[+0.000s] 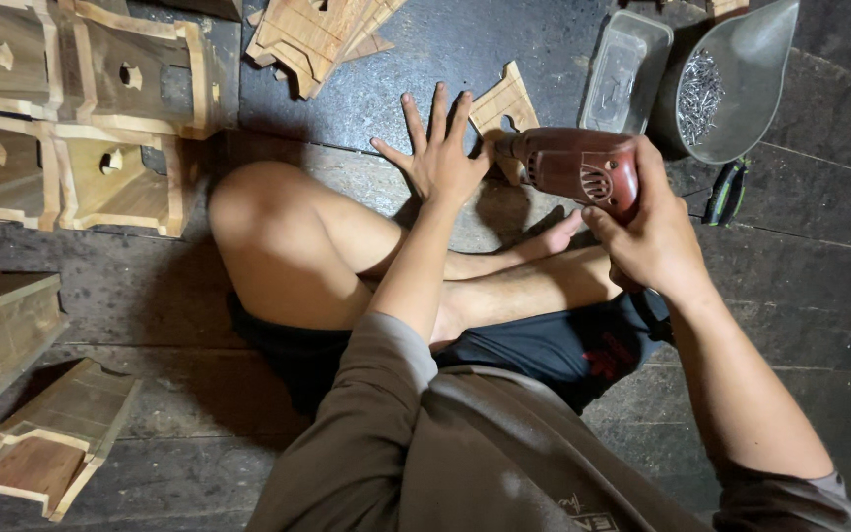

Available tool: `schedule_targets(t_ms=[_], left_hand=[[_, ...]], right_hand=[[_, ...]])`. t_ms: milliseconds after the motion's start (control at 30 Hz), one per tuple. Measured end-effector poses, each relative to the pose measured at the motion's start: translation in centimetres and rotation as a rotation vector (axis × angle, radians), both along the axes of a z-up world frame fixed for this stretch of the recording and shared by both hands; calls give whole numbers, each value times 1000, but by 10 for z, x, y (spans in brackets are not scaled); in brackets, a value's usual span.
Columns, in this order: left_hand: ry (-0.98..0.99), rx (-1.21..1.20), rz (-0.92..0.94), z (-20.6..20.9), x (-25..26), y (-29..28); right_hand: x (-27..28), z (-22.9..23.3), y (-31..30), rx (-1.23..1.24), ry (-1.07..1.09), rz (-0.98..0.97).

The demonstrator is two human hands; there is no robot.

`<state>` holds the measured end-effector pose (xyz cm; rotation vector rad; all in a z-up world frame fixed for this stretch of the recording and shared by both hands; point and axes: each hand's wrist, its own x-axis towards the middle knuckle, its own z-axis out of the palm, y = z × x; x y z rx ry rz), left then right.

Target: The person drills holes into small wooden panels using a handheld power drill. The person picks up individual panels from a pile, positions them, and uses the drill to make holes before setting them aside.

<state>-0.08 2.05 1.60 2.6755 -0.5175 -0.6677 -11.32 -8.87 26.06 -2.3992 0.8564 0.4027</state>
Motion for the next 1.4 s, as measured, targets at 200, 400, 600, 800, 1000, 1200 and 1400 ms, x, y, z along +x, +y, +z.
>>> schedule_targets(t_ms=[200,400,600,800,1000,1200,1400], left_hand=[[89,13,-49,19,5,5],[155,30,-45,27,5,2],[117,-7,0,23,-1,1],[111,-56,-64,6,9,15],[-124,-183,-63,0,0,35],[-133,-68,-64,-9,-20,6],[-253,-409,42,28,46,35]], right_hand=[[12,2,4,16,58,38],[9,-13,1,-5,9,117],[10,17,18,-20,-58,41],[-79,0,-40,-1,-542,-6],[-167,-116,-78,791,-1018,-612],[-193,-163,-70,1143,-1201,-763],[-184,-167,-60,1177,-1259,-729]])
